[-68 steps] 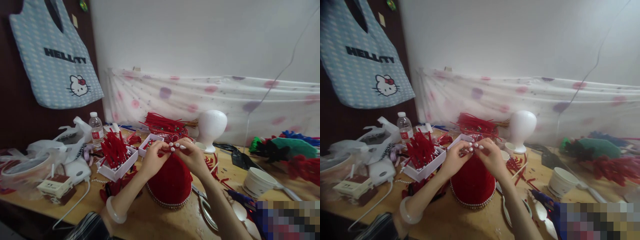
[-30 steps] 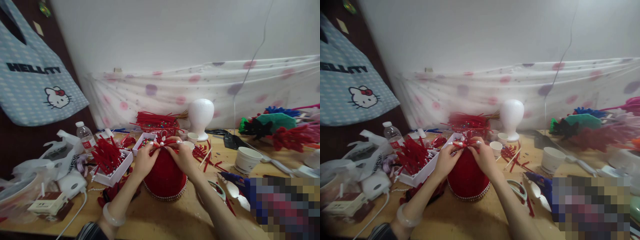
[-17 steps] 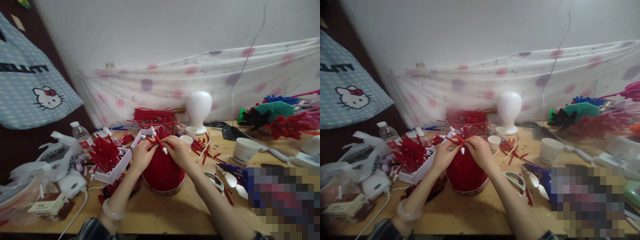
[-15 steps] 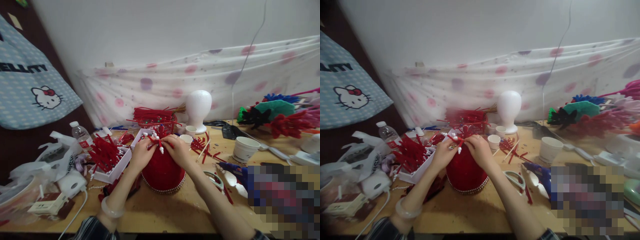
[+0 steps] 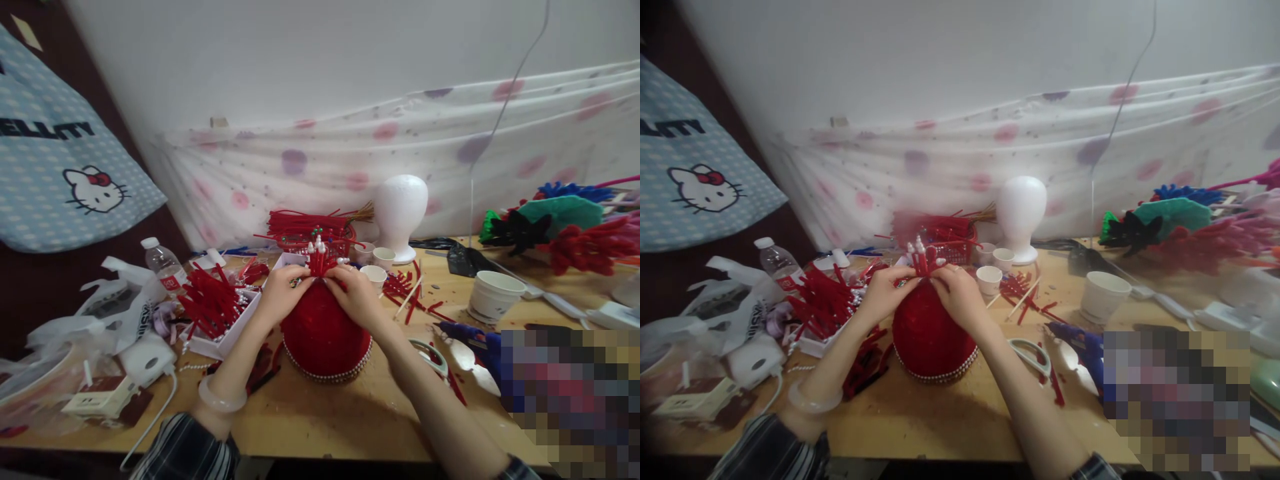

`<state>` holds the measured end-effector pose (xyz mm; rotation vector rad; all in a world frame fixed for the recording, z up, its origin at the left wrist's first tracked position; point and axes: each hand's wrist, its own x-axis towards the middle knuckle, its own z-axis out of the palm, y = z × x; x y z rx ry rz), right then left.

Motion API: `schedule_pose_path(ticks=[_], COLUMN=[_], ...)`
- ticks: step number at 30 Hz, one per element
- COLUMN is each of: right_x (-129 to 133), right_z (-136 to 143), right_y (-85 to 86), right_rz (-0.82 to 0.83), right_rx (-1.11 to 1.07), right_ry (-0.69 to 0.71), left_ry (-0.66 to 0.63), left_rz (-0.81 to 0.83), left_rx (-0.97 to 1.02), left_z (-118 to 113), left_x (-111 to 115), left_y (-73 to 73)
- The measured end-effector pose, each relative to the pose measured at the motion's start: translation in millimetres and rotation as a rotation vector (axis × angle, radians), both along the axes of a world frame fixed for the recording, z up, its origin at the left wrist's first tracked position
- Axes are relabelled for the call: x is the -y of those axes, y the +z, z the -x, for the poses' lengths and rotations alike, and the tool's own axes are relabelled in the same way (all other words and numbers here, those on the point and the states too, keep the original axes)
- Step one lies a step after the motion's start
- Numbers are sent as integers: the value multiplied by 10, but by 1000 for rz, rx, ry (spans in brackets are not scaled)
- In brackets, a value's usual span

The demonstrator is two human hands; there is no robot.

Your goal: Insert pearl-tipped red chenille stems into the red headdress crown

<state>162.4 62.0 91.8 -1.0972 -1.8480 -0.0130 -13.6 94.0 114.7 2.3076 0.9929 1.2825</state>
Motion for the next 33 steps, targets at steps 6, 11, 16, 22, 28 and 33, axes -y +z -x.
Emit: schedule_pose_path(ticks=[6, 11, 16, 22, 28, 33], right_x=[14, 12, -12, 0, 6, 29], right_z=[-9, -24, -23, -17, -12, -12], right_y=[-13, -73, -121, -109, -86, -27], right_rz=[-11, -31, -47, -26, 14, 25], right_rx=[-41, -104, -139, -157, -175, -208], right_ry=[36, 45, 47, 49, 63, 100], left_ry=[41, 44, 32, 50, 64, 42], left_rz=[16, 43, 62, 74, 95, 99], left_rx=[46, 59, 54, 52, 57, 66], left_z=[16, 40, 13, -55, -48, -47], left_x=[28, 32, 27, 40, 59, 90], left_y=[-92, -115, -78, -50, -48, -39])
